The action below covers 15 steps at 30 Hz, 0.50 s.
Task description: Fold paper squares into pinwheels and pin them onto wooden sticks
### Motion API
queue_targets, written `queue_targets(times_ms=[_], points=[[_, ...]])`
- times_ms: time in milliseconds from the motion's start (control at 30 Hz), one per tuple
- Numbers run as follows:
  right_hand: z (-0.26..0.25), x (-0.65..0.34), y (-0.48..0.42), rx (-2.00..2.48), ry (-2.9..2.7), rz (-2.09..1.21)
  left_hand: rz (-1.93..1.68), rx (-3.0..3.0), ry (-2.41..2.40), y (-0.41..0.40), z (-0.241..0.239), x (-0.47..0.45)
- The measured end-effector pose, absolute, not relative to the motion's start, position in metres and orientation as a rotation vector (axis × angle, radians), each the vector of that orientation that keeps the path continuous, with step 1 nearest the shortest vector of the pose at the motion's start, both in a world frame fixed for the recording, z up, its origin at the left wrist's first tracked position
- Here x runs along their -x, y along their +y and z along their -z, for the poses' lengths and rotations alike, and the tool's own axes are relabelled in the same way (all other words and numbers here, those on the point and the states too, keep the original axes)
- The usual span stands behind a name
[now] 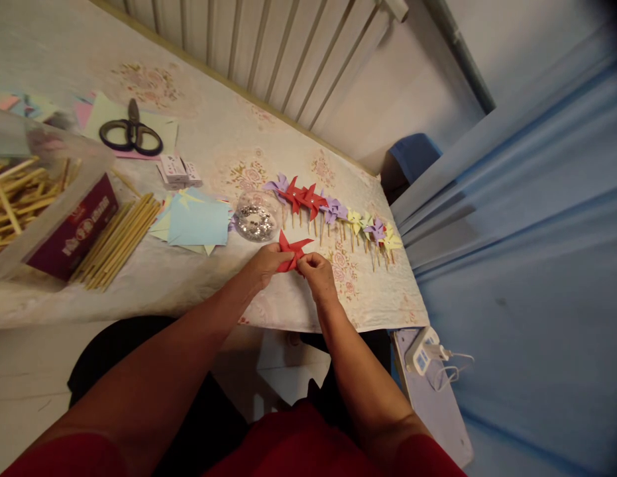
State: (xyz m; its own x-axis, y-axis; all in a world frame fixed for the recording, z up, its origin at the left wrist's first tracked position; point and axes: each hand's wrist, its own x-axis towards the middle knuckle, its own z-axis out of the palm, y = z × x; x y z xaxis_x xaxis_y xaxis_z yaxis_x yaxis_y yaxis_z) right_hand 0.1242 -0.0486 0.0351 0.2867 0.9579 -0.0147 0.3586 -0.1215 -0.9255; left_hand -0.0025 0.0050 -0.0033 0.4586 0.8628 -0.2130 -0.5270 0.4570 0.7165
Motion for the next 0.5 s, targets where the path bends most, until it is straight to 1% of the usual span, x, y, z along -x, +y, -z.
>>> queue_targets(times_ms=[200,500], points=[[-0.027,-0.125,-0.045,1.696,-1.162,-0.805,-0.911,-0.616,0.679,0.003,-0.006,0.003],[-0.021,-0.126,-0.041,1.731,-1.167,-0.756,-0.928,-0.659,0.704,0.005,0.0,0.0]])
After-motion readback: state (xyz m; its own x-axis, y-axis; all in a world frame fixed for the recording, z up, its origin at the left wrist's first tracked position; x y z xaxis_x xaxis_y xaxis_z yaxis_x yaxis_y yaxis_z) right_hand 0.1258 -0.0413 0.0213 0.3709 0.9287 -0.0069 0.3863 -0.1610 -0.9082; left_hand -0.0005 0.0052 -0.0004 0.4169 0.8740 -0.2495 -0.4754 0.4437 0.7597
